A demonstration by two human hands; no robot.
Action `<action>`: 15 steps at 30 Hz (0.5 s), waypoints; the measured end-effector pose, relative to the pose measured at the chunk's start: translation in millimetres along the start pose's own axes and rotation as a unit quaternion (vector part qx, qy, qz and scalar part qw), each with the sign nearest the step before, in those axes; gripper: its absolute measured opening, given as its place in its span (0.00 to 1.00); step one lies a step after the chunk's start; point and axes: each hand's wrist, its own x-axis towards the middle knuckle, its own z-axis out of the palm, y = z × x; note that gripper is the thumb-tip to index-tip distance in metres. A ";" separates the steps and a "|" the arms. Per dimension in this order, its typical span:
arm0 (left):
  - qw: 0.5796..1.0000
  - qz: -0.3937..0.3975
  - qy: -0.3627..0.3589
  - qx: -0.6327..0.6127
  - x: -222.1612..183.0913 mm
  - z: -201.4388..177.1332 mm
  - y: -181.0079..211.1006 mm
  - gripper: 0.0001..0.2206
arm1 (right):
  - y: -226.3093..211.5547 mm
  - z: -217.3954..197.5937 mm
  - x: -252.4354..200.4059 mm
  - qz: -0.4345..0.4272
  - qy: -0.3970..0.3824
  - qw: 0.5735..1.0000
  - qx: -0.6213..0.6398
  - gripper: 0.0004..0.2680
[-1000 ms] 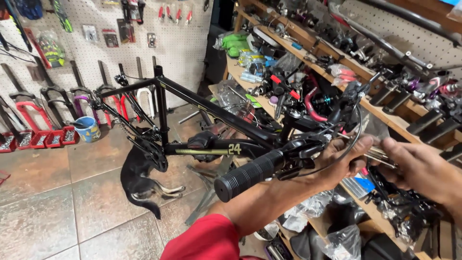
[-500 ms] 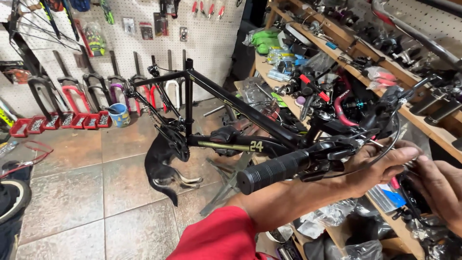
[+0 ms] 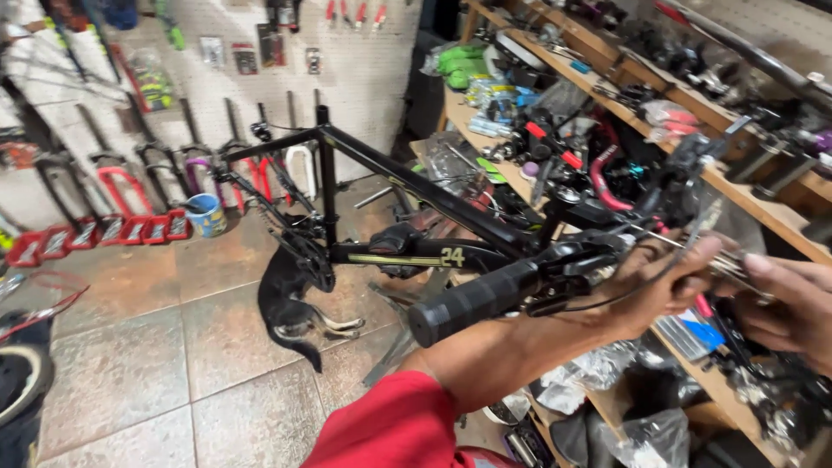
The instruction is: Adjusting and tightening bicycle brake levers and handlebars onto a frame using an allen wrench.
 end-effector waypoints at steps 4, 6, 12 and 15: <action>0.999 -0.021 0.029 0.027 -5.4 14.2 11.3 0.13 | 37.7 -3.3 -0.6 -0.016 -0.087 0.985 0.149 0.22; 0.992 -0.043 0.055 0.102 -9.6 25.6 30.0 0.18 | 43.9 9.6 -3.2 -0.009 -0.072 0.982 0.176 0.22; 0.993 -0.072 0.084 0.028 -13.3 12.6 13.1 0.19 | 31.7 51.6 -17.1 -0.065 -0.109 0.980 0.151 0.24; 0.966 -0.063 0.120 0.218 -25.6 26.1 40.7 0.21 | -21.3 62.2 -31.1 0.008 -0.006 0.999 -0.041 0.27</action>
